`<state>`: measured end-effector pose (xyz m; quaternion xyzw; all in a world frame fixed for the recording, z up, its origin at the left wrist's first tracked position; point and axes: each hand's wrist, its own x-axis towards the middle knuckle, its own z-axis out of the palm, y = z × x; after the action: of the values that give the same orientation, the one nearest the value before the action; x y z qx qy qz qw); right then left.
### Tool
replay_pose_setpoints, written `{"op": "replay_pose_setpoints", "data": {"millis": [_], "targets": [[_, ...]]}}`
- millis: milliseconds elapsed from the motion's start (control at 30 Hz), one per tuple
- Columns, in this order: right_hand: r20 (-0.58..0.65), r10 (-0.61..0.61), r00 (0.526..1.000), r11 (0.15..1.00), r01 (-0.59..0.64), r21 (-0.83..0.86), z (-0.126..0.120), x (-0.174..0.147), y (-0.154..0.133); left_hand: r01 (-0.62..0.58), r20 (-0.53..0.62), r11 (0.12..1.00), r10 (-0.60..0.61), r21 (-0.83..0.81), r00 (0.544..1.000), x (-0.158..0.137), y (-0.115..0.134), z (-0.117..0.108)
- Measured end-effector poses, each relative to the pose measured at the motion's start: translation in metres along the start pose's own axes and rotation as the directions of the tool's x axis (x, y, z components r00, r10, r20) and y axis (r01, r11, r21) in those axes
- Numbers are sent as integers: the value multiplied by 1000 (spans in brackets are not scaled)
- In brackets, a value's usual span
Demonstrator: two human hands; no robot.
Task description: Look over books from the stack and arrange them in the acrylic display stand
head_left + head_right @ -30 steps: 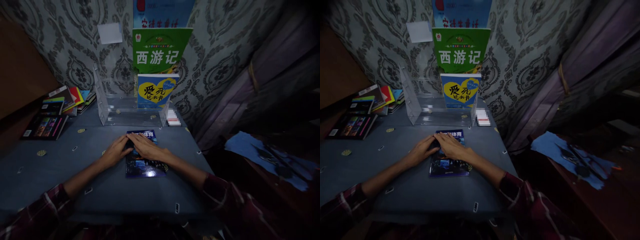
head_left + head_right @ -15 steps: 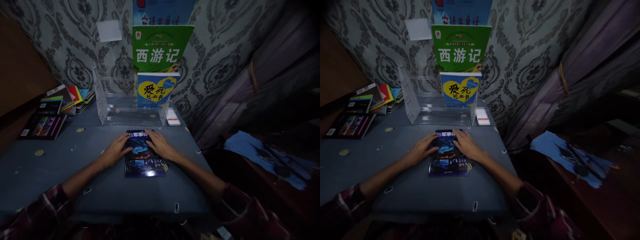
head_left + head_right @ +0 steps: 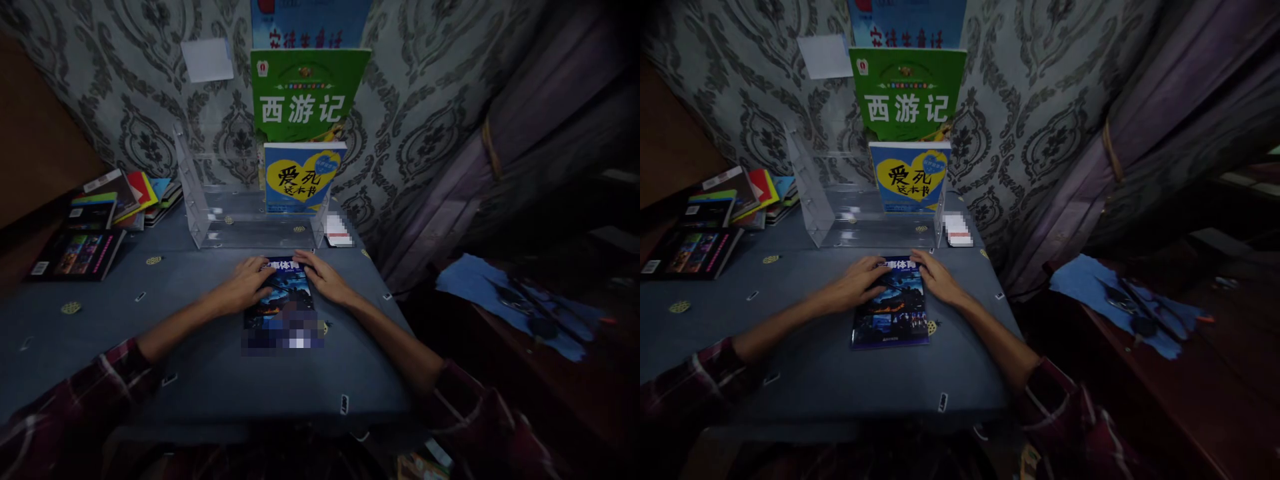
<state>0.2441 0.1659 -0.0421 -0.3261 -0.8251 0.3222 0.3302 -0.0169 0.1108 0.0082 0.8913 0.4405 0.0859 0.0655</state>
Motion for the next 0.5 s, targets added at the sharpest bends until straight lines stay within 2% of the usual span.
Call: {"op": "replay_pose_setpoints", "data": {"millis": [67, 200, 367, 500], "targets": [[-1, 2, 1000, 1000, -2, 19, 0, 0, 0, -42, 3, 999, 42, -6, 999, 14, 8, 3], [4, 5, 1000, 999, -5, 37, 0, -1, -2, -40, -36, 999, 40, 10, 999, 32, 16, 15], [4, -11, 1000, 1000, 11, -9, 1, 0, -2, -90, -97, 995, 94, 40, 991, 29, 20, 25], [0, -5, 1000, 999, 5, -39, 0, 0, -4, -191, -69, 982, 191, 14, 979, 20, 25, 27]]}}
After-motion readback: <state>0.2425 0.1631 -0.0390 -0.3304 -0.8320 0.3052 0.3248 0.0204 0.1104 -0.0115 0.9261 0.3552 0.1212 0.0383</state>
